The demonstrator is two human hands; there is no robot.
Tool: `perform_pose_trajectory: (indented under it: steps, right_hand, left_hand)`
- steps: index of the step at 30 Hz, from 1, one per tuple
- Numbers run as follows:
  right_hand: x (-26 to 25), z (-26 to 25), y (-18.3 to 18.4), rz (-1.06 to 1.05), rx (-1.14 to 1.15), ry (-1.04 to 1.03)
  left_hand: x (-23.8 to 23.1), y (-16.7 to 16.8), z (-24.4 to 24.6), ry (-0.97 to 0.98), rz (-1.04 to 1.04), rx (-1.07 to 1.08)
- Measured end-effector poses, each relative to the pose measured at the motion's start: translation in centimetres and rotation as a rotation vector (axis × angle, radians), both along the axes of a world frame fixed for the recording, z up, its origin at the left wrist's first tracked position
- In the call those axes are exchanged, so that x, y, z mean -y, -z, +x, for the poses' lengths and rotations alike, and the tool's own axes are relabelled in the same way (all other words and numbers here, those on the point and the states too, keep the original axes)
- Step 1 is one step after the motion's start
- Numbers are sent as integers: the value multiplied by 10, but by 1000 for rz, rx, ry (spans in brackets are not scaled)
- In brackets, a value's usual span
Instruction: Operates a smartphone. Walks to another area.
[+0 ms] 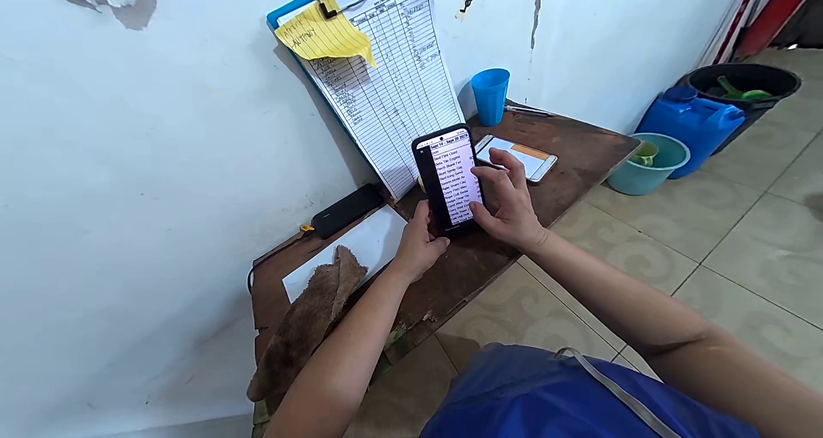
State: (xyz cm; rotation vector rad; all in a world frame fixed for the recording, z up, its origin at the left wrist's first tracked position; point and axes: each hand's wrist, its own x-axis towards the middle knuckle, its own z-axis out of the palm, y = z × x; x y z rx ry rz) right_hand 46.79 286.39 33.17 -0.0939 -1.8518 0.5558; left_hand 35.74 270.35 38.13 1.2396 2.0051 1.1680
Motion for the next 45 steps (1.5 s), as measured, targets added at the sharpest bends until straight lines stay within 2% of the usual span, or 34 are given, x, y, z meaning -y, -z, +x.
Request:
perform_pose_trajectory:
  steps: [12, 22, 30, 39, 45]
  right_hand:
    - [2, 1, 0, 9, 54, 1]
    - [2, 0, 0, 59, 180, -100]
    - [0, 0, 2, 72, 28, -91]
    - [1, 0, 1, 149, 106, -74]
    - [2, 1, 1, 65, 72, 1]
  left_hand:
    - [0, 2, -1, 0, -7, -24]
    - [0, 3, -1, 1, 5, -13]
    - [1, 2, 0, 4, 20, 10]
    - [0, 3, -1, 3, 4, -3]
    - [0, 2, -1, -1, 6, 9]
